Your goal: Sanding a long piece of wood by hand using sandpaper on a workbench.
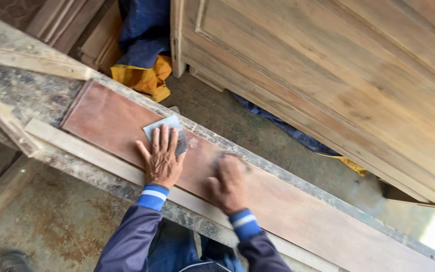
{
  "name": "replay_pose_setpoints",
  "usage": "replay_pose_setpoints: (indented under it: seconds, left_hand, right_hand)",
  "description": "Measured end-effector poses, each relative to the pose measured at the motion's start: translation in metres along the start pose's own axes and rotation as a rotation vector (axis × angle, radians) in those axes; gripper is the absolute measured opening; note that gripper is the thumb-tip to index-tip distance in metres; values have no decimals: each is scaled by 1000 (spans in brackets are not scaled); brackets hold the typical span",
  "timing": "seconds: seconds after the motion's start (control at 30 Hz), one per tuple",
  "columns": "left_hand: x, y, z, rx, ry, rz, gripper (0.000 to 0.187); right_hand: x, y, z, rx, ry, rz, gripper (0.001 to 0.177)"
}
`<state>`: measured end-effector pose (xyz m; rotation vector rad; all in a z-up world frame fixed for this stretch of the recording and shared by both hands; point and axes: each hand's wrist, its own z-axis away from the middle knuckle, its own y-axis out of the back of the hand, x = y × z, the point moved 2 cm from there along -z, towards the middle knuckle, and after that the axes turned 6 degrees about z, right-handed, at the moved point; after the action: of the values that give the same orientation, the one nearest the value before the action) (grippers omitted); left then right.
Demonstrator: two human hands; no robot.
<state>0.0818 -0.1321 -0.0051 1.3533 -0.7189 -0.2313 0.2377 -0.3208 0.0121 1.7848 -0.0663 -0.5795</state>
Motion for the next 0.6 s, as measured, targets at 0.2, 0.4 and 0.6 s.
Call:
replay_pose_setpoints:
  seconds: [0.2,0.4,0.6]
  left_hand:
    - [1,3,2,81,-8,-16,77]
    - [2,5,1,50,23,-27,78]
    - [-7,5,1,57,11,7,81]
  right_hand:
    - [73,48,39,-28,-79,18,54]
    - [119,38,94,59,-301,252,58]
    - [-50,-12,-7,-54,71,-161,61]
